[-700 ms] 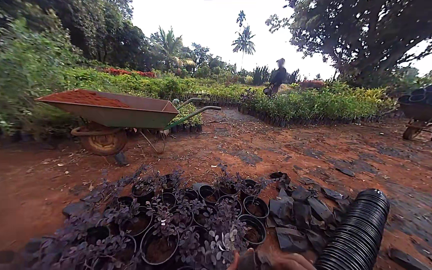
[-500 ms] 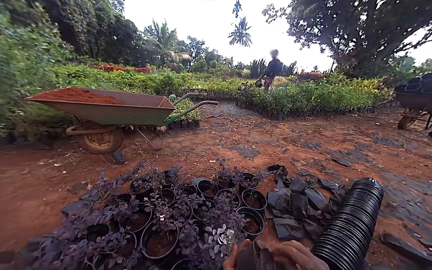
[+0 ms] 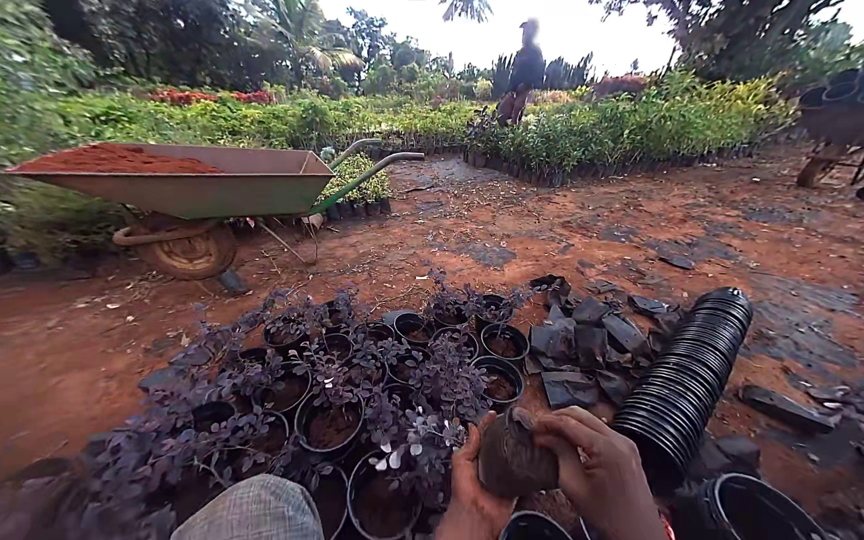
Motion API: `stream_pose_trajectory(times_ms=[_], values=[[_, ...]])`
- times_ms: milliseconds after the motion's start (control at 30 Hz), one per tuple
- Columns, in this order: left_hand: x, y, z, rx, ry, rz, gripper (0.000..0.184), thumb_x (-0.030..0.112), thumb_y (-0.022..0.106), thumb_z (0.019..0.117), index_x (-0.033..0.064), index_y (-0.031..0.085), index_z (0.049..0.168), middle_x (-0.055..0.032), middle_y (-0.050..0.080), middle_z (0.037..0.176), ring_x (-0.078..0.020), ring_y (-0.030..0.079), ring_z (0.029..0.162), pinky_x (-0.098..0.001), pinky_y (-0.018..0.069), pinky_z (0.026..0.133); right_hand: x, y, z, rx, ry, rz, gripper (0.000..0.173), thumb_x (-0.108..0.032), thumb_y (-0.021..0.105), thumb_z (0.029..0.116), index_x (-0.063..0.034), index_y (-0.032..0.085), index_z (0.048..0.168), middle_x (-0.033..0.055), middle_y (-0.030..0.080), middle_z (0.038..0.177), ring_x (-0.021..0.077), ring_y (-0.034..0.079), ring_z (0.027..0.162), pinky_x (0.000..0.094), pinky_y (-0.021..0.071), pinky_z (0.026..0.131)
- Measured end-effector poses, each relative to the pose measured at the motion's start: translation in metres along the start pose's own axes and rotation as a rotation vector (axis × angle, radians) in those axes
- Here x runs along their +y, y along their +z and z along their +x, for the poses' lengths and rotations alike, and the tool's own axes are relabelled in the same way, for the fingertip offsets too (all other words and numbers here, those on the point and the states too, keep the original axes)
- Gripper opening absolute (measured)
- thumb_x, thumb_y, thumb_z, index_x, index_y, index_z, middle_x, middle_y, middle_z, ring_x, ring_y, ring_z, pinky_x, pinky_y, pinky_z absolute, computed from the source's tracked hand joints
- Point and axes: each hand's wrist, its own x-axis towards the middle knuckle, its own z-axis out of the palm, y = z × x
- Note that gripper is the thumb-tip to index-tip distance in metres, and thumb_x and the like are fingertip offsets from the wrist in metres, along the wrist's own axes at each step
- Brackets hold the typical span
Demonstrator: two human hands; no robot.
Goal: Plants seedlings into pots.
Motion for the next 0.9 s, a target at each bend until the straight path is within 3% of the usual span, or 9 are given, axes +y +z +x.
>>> stream_pose_trajectory(times_ms=[167, 400, 533, 700, 900], values=[[-0.001, 0.008, 0.000, 0.096, 0.034, 0.030, 0.052, 0.043, 0.022, 0.1108, 0.0117, 0.059, 0.130, -0.0120, 0.072, 0.110, -0.0275, 0.071, 0.101, -0.0471, 0.0590, 0.086, 0.017, -0.005, 0.003, 0.050, 0.050, -0.047, 0.021, -0.017, 0.059, 0.0879, -0.0138, 0.080, 0.088, -0.0002, 0.075, 0.091, 0.0118, 0.073, 0.084, 0.0353, 0.0609, 0.073], [-0.010, 0.006, 0.005, 0.152, 0.041, 0.011, 0.057, 0.047, 0.020, 0.1108, 0.0085, 0.060, 0.126, -0.0121, 0.071, 0.108, -0.0258, 0.070, 0.100, -0.0445, 0.0583, 0.086, 0.012, -0.012, 0.004, 0.056, 0.035, -0.026, 0.021, -0.018, 0.060, 0.0882, -0.0121, 0.080, 0.087, 0.0010, 0.076, 0.093, 0.0102, 0.072, 0.087, 0.0320, 0.0603, 0.076], [-0.010, 0.010, 0.007, 0.183, 0.051, 0.010, 0.057, 0.047, 0.019, 0.1109, 0.0082, 0.060, 0.122, -0.0113, 0.071, 0.103, -0.0238, 0.070, 0.097, -0.0424, 0.0587, 0.084, 0.006, -0.010, 0.003, 0.053, 0.021, -0.010, 0.021, -0.017, 0.060, 0.0902, -0.0119, 0.080, 0.086, 0.0011, 0.076, 0.092, 0.0069, 0.071, 0.089, 0.0236, 0.0580, 0.079], [-0.009, 0.016, 0.007, 0.241, 0.069, 0.002, 0.057, 0.045, 0.020, 0.1112, 0.0065, 0.061, 0.116, -0.0116, 0.071, 0.098, -0.0232, 0.070, 0.092, -0.0410, 0.0585, 0.081, -0.003, -0.018, 0.004, 0.066, -0.021, 0.005, 0.020, -0.013, 0.061, 0.0924, -0.0078, 0.080, 0.088, 0.0070, 0.076, 0.092, 0.0107, 0.071, 0.093, 0.0238, 0.0560, 0.086], [-0.010, 0.010, 0.005, 0.178, 0.056, 0.010, 0.058, 0.047, 0.019, 0.1109, 0.0074, 0.062, 0.116, -0.0117, 0.072, 0.099, -0.0237, 0.071, 0.094, -0.0417, 0.0589, 0.082, -0.003, -0.021, 0.004, 0.086, -0.027, 0.016, 0.019, -0.013, 0.062, 0.0930, -0.0071, 0.080, 0.088, 0.0080, 0.076, 0.092, 0.0110, 0.071, 0.094, 0.0227, 0.0550, 0.088]])
